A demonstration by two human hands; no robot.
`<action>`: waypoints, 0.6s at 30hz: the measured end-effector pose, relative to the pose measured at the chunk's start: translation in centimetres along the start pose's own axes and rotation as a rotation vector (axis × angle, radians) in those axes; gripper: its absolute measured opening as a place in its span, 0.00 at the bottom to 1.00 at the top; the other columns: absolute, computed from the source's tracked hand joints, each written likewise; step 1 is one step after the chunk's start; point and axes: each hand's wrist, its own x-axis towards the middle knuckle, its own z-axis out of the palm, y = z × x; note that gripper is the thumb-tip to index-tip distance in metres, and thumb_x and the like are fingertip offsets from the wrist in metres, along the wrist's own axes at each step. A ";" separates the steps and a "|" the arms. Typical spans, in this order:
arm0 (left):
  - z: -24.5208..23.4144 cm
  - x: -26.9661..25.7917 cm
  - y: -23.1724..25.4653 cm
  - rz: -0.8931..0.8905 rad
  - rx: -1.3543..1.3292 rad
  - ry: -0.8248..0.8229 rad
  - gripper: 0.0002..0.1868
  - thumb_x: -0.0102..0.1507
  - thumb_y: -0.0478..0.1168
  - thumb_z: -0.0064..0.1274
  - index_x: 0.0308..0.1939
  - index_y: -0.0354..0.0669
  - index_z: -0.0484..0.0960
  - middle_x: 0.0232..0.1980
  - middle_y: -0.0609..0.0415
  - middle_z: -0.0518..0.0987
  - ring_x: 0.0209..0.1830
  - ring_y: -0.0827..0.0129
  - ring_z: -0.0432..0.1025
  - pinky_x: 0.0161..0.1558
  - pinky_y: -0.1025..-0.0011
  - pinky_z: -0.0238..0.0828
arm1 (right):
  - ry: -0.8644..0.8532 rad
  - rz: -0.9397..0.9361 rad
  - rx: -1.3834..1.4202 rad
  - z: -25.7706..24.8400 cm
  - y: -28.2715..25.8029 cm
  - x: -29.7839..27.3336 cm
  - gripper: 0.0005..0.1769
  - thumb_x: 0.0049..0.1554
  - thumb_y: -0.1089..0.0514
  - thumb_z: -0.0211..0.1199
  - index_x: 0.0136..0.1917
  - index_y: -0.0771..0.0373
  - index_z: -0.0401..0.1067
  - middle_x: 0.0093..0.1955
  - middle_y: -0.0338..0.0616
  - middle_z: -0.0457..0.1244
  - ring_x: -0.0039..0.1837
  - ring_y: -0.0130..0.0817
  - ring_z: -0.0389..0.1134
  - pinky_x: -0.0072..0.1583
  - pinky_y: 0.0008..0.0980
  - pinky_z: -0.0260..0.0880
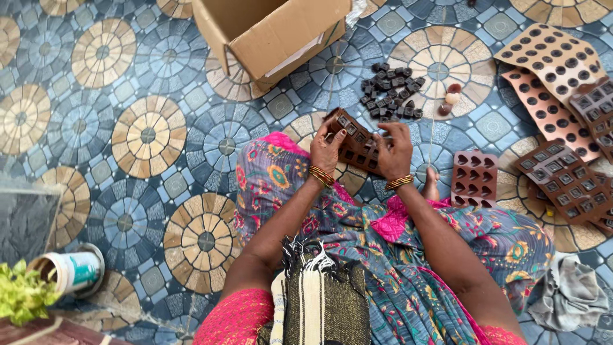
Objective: The person sits on the floor and removes small, dark, square-shaped items from brown silicone molds. They pop the items out one by one and place them into a pile on the floor. The person handles multiple molds and continues the process throughout the clip.
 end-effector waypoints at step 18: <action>2.5 6.3 -7.6 -0.208 0.111 -0.136 0.28 0.62 0.25 0.60 0.66 0.36 0.74 0.47 0.53 0.83 0.45 0.74 0.77 0.48 0.75 0.77 | -0.167 0.147 0.129 0.0 5.4 4.8 0.22 0.50 0.64 0.75 0.58 0.65 0.77 0.53 0.45 0.69 0.50 0.32 0.73 0.53 0.29 0.74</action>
